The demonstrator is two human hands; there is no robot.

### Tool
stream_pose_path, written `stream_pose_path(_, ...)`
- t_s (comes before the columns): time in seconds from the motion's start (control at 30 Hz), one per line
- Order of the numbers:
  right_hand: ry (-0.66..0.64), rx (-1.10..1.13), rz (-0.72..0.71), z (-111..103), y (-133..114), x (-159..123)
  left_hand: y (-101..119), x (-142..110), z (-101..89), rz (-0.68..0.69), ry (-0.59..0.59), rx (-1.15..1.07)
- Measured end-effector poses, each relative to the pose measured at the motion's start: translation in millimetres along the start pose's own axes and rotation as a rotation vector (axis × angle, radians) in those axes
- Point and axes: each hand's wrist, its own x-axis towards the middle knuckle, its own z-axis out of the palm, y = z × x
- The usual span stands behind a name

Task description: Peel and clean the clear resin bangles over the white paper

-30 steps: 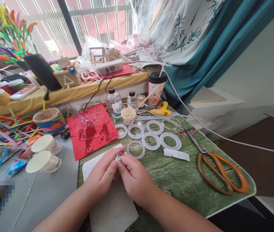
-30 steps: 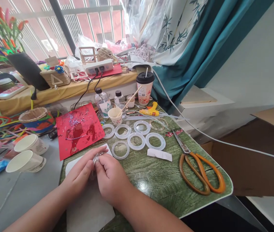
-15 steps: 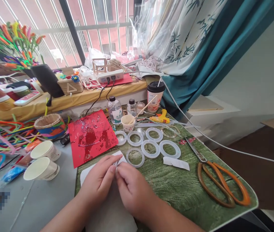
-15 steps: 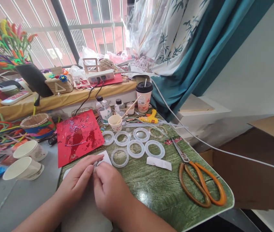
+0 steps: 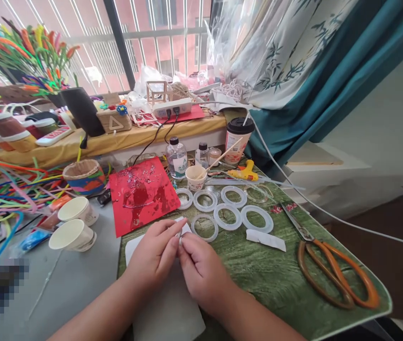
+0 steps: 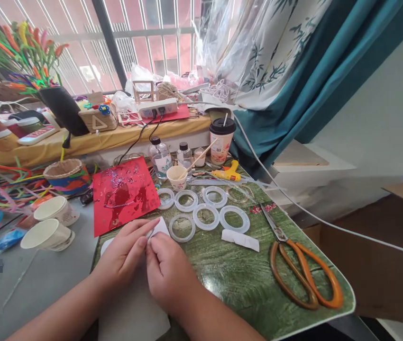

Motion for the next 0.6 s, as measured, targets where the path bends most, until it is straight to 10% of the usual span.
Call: stream_pose_path(0.6, 0.086, -0.031, 0.018, -3.7, -6.0, -0.4, 2.6, 4.6, -0.7, -0.005, -0.028, 0.028)
